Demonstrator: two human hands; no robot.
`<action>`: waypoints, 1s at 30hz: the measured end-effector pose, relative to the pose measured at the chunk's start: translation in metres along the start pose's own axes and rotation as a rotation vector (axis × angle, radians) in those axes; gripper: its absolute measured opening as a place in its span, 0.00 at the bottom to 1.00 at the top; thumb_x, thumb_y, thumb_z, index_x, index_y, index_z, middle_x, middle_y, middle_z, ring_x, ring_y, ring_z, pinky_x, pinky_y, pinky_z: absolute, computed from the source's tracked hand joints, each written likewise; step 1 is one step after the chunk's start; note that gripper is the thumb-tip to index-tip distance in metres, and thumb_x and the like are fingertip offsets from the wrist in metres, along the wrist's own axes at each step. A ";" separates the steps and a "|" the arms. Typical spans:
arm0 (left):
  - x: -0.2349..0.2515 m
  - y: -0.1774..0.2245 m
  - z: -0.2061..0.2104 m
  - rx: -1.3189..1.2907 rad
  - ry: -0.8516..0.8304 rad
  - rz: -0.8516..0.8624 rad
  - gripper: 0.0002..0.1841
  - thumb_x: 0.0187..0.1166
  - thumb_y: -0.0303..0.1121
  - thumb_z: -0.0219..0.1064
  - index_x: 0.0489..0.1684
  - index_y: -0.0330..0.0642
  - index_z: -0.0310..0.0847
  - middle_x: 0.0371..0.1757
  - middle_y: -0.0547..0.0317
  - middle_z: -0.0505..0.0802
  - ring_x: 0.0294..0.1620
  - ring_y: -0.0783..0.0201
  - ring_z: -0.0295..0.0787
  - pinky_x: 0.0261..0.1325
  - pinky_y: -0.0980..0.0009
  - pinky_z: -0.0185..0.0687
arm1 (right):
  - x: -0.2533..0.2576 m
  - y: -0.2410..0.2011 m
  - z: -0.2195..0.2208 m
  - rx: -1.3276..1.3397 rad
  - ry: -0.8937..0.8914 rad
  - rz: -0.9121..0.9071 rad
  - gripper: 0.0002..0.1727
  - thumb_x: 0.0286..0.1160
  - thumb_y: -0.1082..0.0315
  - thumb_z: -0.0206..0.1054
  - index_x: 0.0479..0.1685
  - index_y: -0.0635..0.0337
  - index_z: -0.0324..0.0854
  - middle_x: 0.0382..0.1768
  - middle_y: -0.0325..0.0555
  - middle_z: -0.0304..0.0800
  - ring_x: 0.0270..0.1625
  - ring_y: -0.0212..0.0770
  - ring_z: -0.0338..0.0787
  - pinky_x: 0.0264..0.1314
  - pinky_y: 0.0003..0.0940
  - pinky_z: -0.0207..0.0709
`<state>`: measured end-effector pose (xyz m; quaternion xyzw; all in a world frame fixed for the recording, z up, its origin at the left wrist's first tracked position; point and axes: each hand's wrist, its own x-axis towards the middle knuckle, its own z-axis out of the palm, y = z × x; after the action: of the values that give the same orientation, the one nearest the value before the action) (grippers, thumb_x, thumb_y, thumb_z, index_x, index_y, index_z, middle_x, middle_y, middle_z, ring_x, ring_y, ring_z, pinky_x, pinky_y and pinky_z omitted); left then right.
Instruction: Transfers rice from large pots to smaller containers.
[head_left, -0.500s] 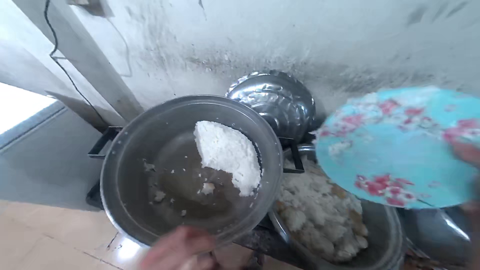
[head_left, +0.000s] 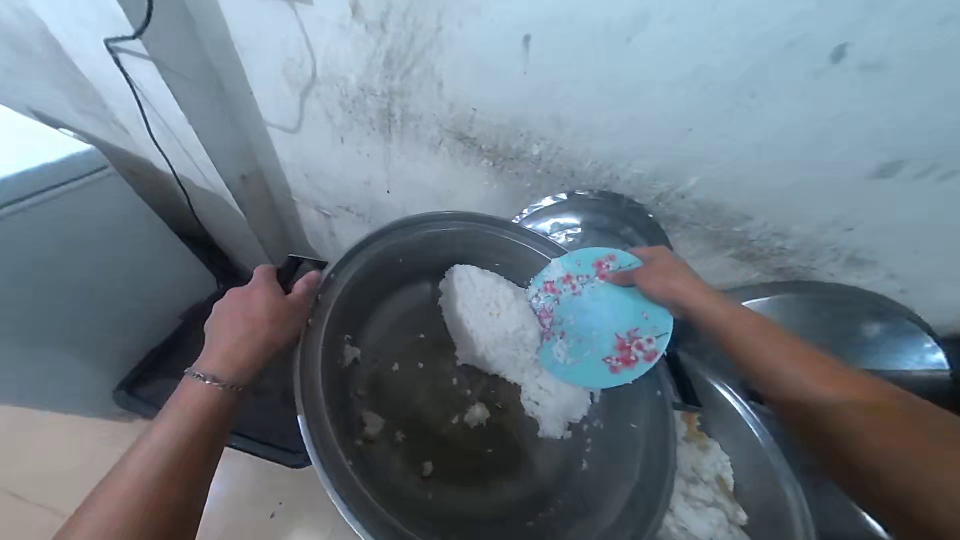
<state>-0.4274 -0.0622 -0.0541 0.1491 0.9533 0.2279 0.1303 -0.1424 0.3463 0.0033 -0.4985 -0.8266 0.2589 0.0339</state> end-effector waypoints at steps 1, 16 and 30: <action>0.002 0.000 0.000 0.012 -0.003 -0.006 0.40 0.85 0.68 0.50 0.73 0.38 0.75 0.49 0.24 0.89 0.55 0.22 0.86 0.53 0.22 0.74 | 0.007 -0.007 0.008 -0.011 -0.026 -0.009 0.15 0.79 0.65 0.73 0.60 0.60 0.86 0.48 0.63 0.91 0.46 0.58 0.91 0.52 0.64 0.83; -0.001 0.000 0.006 0.052 0.071 0.035 0.37 0.85 0.68 0.50 0.65 0.39 0.77 0.37 0.33 0.90 0.42 0.29 0.89 0.37 0.31 0.77 | 0.040 -0.145 0.133 -0.141 -0.267 -0.239 0.12 0.77 0.63 0.75 0.52 0.60 0.86 0.44 0.59 0.91 0.45 0.56 0.92 0.51 0.61 0.84; -0.002 0.003 -0.001 0.073 0.018 0.030 0.38 0.85 0.67 0.50 0.67 0.36 0.76 0.42 0.33 0.91 0.49 0.30 0.90 0.45 0.32 0.79 | -0.037 -0.080 0.226 0.451 -0.615 0.025 0.20 0.85 0.66 0.64 0.73 0.56 0.78 0.55 0.52 0.92 0.50 0.46 0.92 0.53 0.48 0.87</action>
<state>-0.4252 -0.0609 -0.0516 0.1660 0.9598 0.1962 0.1129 -0.2591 0.1968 -0.1476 -0.3876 -0.7143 0.5722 -0.1103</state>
